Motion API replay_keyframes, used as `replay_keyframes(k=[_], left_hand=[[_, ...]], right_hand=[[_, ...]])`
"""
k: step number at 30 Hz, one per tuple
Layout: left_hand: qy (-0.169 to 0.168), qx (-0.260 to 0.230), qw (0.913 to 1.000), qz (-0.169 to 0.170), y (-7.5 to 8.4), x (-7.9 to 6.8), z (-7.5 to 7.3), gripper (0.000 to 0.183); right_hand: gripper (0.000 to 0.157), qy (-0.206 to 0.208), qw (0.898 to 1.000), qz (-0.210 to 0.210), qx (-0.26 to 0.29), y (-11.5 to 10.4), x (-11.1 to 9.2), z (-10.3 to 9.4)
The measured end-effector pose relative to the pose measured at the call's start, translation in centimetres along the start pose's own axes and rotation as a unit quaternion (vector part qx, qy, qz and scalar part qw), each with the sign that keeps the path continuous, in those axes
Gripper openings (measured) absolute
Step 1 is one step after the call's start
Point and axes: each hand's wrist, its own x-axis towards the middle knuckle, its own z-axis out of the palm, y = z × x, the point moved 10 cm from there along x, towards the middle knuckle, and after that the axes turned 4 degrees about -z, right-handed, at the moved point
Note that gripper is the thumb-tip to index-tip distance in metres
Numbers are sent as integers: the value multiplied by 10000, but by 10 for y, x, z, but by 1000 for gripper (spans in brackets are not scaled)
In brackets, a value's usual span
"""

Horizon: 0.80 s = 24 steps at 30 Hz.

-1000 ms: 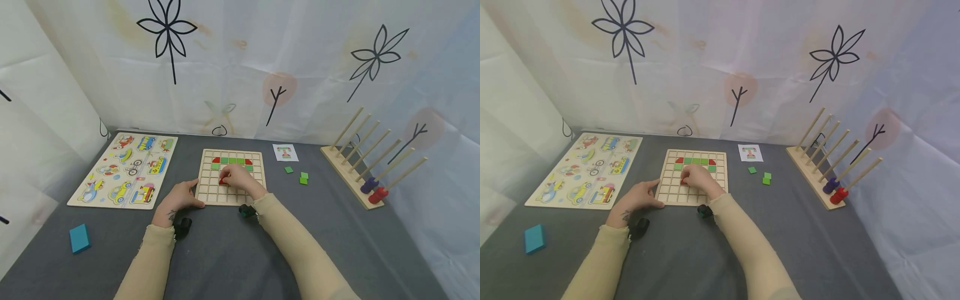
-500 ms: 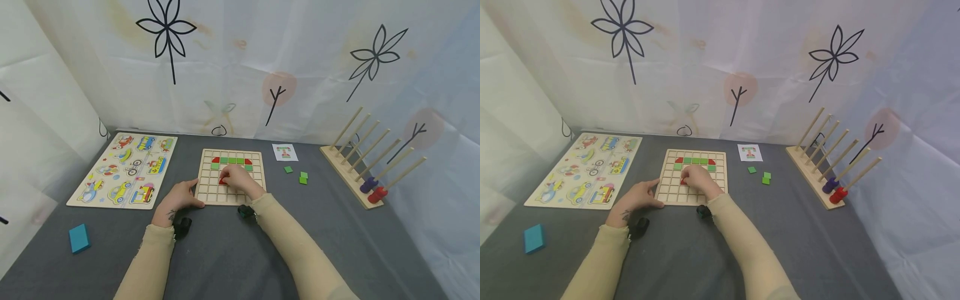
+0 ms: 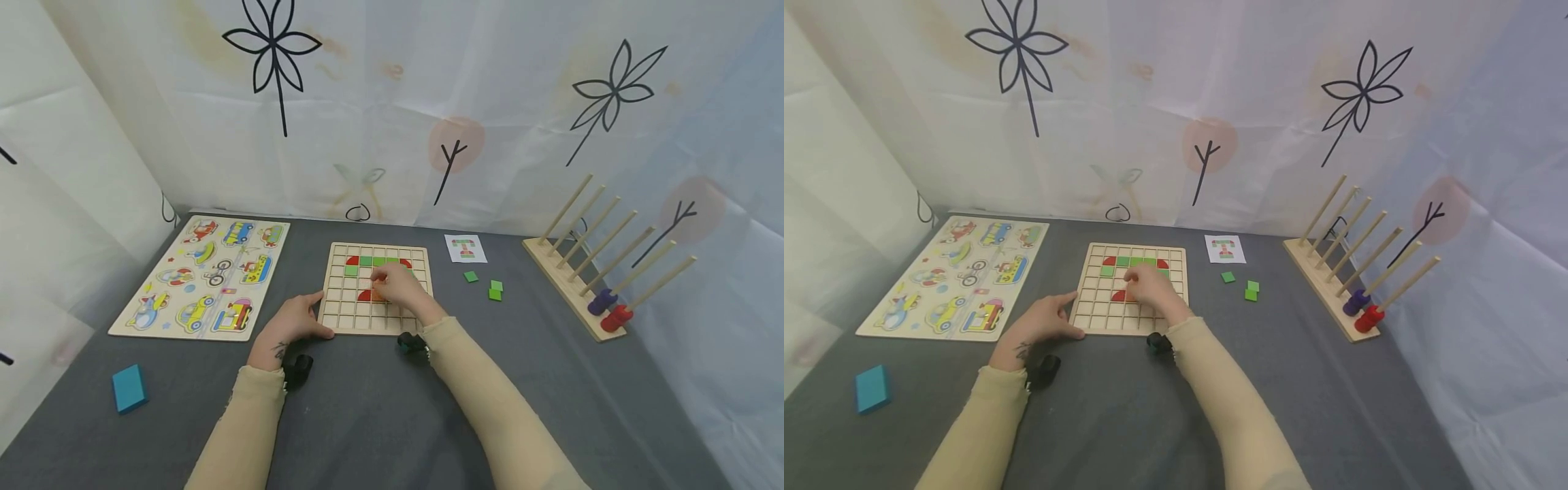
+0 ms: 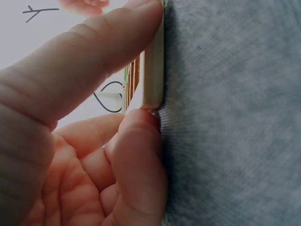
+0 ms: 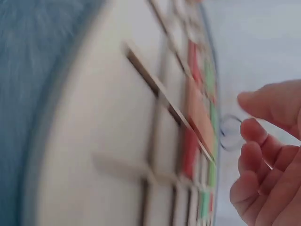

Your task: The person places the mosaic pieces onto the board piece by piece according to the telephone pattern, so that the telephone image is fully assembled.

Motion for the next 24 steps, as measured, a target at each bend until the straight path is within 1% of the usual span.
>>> replay_keyframes(k=[3, 6, 10, 13, 15, 16, 18, 20, 24], left_hand=[[26, -8, 10000, 18, 1, 0, 0, 96], [38, -2, 10000, 27, 1, 0, 0, 96], [26, 16, 10000, 29, 1, 0, 0, 96], [11, 15, 10000, 12, 0, -1, 0, 96], [10, 26, 10000, 5, -1, -1, 0, 96], [18, 20, 10000, -1, -1, -1, 0, 95], [25, 31, 10000, -2, -1, -1, 0, 95], [39, 29, 10000, 4, 0, -1, 0, 95], [40, -3, 10000, 20, 0, -1, 0, 95]], right_hand=[[28, 434, 9969, 107, 644, 18, -10, -26], [35, 890, 9895, 299, 1103, 45, -24, -53], [46, 1548, 9740, 838, 1428, 94, -49, -87], [49, 1866, 9613, 1335, 1523, 132, -71, -105], [49, 1943, 9563, 1648, 1435, 154, -85, -114], [49, 1915, 9550, 1812, 1357, 163, -91, -116], [48, 1789, 9557, 2065, 1090, 178, -102, -120], [47, 1650, 9576, 2213, 832, 188, -109, -121], [44, 1464, 9589, 2341, 651, 199, -116, -121]])
